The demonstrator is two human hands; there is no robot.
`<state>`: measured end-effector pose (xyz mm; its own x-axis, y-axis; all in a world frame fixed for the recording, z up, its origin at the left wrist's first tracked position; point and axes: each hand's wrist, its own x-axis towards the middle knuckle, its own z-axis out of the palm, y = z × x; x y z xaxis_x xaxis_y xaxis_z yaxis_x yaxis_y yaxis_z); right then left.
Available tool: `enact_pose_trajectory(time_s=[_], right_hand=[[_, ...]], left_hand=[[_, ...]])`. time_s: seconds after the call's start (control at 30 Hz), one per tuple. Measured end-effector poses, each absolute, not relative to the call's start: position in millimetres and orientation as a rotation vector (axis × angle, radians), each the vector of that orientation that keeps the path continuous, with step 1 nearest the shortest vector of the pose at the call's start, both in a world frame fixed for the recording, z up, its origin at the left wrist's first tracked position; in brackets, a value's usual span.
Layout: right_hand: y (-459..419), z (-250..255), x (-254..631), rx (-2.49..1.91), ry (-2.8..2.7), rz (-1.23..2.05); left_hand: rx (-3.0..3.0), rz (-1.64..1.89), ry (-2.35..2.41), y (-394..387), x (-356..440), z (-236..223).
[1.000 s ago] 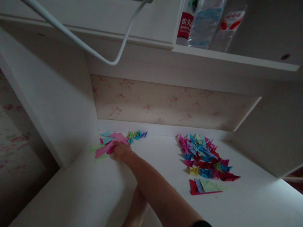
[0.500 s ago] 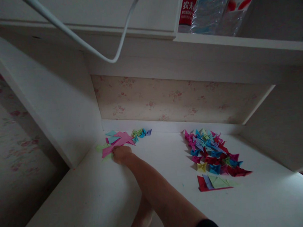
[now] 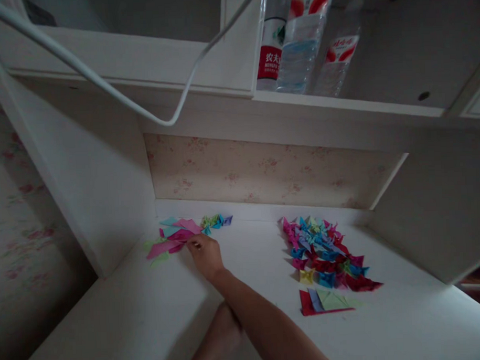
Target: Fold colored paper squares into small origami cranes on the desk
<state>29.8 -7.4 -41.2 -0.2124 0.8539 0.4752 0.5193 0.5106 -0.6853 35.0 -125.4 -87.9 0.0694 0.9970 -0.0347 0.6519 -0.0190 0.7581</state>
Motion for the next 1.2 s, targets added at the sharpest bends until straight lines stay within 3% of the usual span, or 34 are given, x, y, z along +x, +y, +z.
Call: enact_pose_trajectory(time_s=[0.2,0.33,0.5,0.73,1.2], right_hand=[[-43.8,-42.2,80.5,-1.085,-1.450,0.678],[-78.1,-32.0,124.4,-0.930,-0.890,1.033],[-118.8,-24.3,179.7,-0.784,-0.619,1.249],[-148.6,-38.2,212.2,-0.786,-0.521,1.341],[-161.0,-57.9,219.6,-0.928,-0.782,1.357]], left_hand=[[1.316,0.944,1.067,-119.1,33.4,-95.6],[1.157,1.013,1.034,-117.3,33.6,-92.7],[1.029,1.047,1.032,-127.9,35.1,-76.6],[1.107,1.027,0.897,-155.8,44.9,-51.0],[1.346,0.937,1.075,-148.3,42.4,-62.4]])
